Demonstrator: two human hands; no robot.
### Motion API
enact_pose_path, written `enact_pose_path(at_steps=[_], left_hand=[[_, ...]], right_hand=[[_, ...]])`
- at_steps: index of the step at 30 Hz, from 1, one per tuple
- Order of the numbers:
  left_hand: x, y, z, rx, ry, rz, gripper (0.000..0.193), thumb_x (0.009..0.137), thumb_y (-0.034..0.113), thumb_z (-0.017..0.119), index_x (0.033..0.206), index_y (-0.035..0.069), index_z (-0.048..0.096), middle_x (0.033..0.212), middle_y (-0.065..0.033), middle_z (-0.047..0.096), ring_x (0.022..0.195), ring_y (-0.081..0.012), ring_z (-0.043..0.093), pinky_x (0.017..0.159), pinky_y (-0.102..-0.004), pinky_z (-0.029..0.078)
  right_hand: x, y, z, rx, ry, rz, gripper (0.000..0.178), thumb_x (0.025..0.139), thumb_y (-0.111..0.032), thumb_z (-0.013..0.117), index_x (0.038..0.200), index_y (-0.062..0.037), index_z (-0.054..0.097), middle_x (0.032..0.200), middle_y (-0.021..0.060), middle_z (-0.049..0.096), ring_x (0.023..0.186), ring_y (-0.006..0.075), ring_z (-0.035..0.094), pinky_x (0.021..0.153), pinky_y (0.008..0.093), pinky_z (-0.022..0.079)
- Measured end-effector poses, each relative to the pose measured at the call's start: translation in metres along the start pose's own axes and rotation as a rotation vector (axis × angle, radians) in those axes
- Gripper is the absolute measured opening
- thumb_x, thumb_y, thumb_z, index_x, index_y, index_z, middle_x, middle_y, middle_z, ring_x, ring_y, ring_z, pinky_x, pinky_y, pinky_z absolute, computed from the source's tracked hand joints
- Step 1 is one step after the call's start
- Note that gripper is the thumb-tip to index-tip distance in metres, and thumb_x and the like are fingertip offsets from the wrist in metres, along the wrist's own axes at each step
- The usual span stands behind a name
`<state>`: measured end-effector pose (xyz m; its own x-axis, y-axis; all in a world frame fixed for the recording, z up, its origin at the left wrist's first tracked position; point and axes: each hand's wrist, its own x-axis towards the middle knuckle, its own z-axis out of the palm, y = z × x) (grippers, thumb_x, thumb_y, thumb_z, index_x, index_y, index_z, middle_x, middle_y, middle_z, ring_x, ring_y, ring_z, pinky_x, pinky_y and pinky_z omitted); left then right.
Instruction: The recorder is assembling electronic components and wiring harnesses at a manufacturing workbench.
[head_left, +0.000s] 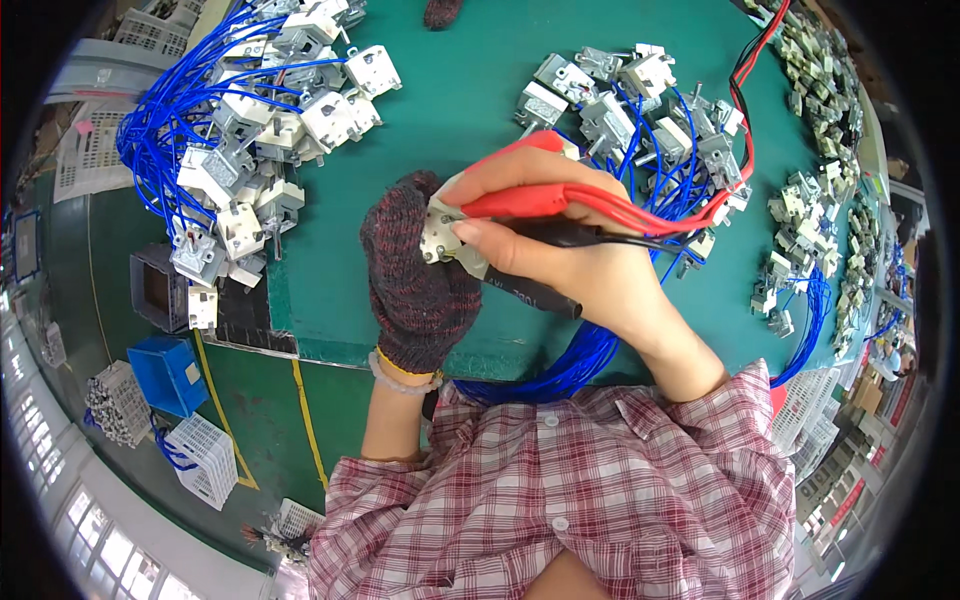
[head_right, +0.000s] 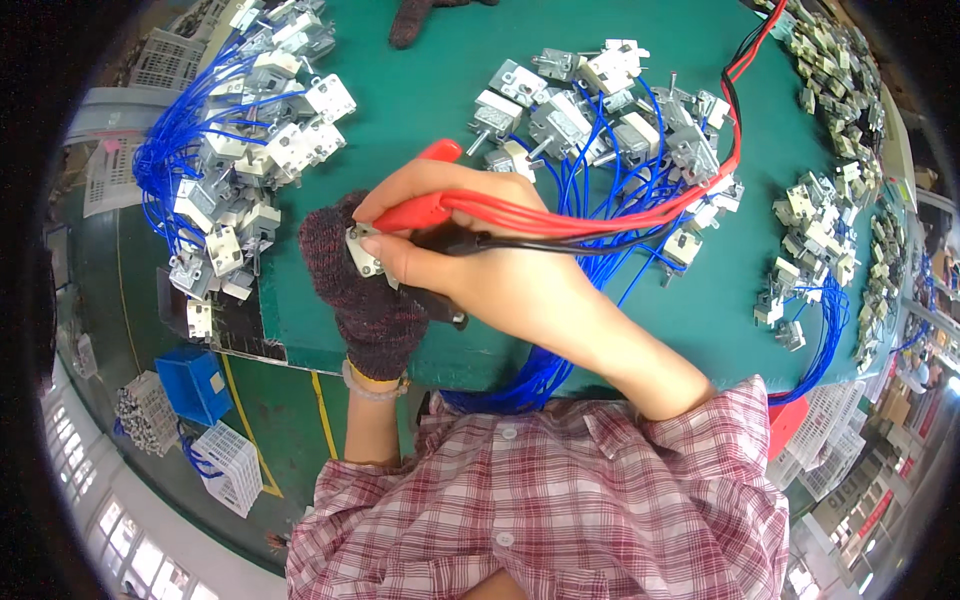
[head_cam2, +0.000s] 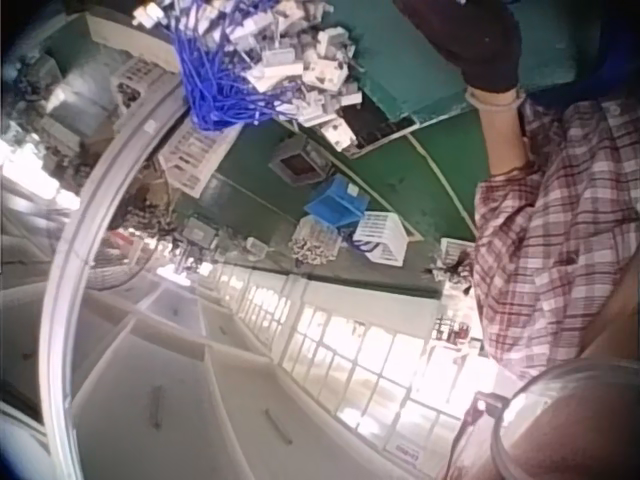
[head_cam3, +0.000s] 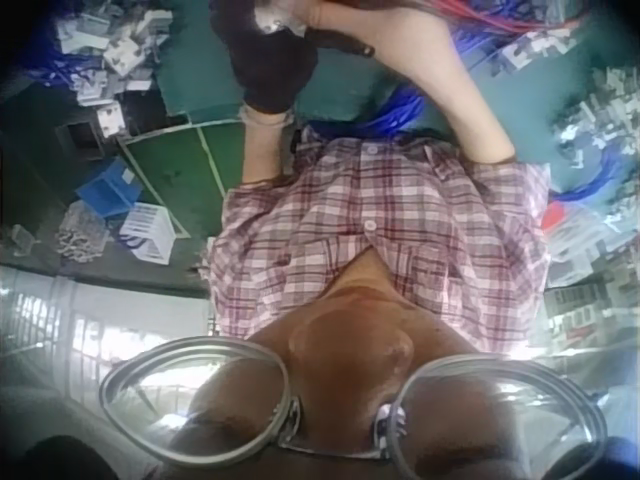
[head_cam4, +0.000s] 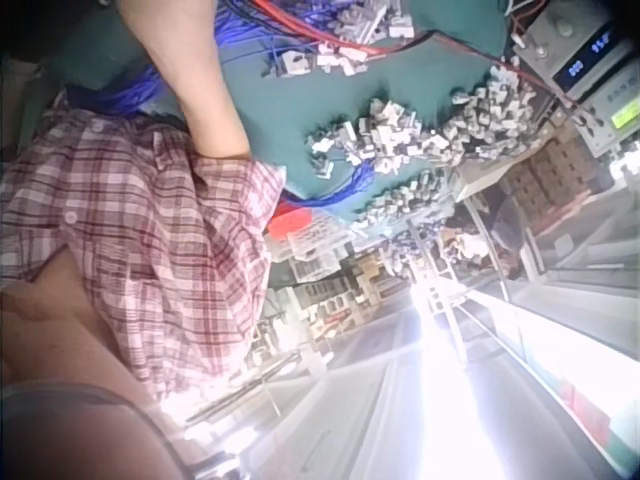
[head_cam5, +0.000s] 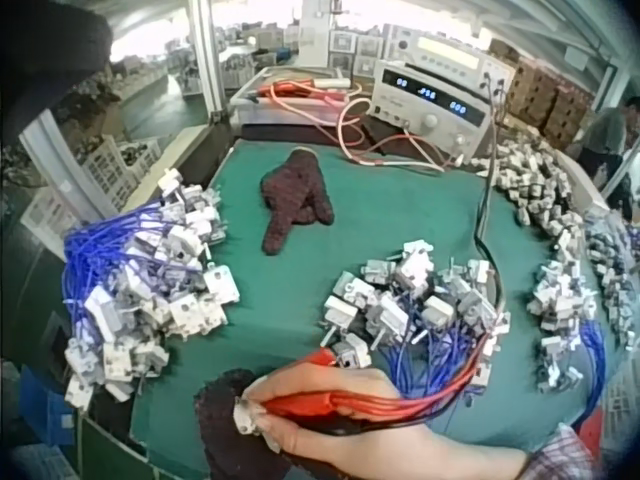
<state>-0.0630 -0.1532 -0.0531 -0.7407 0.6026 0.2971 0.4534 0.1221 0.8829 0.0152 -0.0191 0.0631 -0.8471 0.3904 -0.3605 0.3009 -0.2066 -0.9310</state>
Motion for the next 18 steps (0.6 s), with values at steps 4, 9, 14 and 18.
enact_pose_path(at_steps=[4, 9, 14, 18], left_hand=[[0.002, 0.002, 0.002, -0.054, 0.070, 0.034, 0.055, 0.071, 0.012, 0.073, 0.119, -0.001, 0.049, 0.116, -0.0170, 0.055, 0.104, -0.0355, 0.052, 0.091, -0.0444, 0.041], [0.003, -0.001, -0.004, 0.158, -0.042, 0.043, 0.054, 0.072, 0.011, 0.072, 0.120, 0.000, 0.049, 0.114, -0.0173, 0.056, 0.104, -0.0363, 0.053, 0.089, -0.0436, 0.043], [0.019, 0.026, -0.024, 0.112, -0.038, 0.324, 0.056, 0.074, 0.009, 0.073, 0.124, 0.000, 0.049, 0.119, -0.0169, 0.055, 0.103, -0.0368, 0.055, 0.086, -0.0425, 0.048], [0.006, 0.035, -0.066, -0.072, -0.363, -0.025, 0.044, 0.074, 0.013, 0.075, 0.113, 0.005, 0.059, 0.117, -0.0141, 0.057, 0.094, -0.0297, 0.061, 0.075, -0.0368, 0.052]], right_hand=[[0.007, 0.018, 0.001, -0.143, 0.010, -0.350, 0.021, 0.081, -0.004, 0.069, 0.101, -0.0019, 0.064, 0.101, 0.0078, 0.066, 0.093, 0.0154, 0.061, 0.085, 0.0285, 0.048], [0.010, 0.019, 0.002, -0.098, 0.018, -0.357, 0.018, 0.081, -0.005, 0.069, 0.099, -0.0014, 0.065, 0.101, 0.0073, 0.066, 0.092, 0.0152, 0.061, 0.085, 0.0282, 0.048], [0.011, 0.000, -0.039, 0.067, -0.005, -0.487, 0.017, 0.090, -0.013, 0.057, 0.095, -0.0005, 0.066, 0.087, 0.0088, 0.066, 0.072, 0.0183, 0.064, 0.061, 0.0244, 0.050], [0.009, -0.032, -0.083, 0.064, 0.215, -0.534, 0.019, 0.090, -0.013, 0.057, 0.098, 0.0012, 0.066, 0.074, 0.0095, 0.065, 0.059, 0.0161, 0.062, 0.053, 0.0237, 0.049]])
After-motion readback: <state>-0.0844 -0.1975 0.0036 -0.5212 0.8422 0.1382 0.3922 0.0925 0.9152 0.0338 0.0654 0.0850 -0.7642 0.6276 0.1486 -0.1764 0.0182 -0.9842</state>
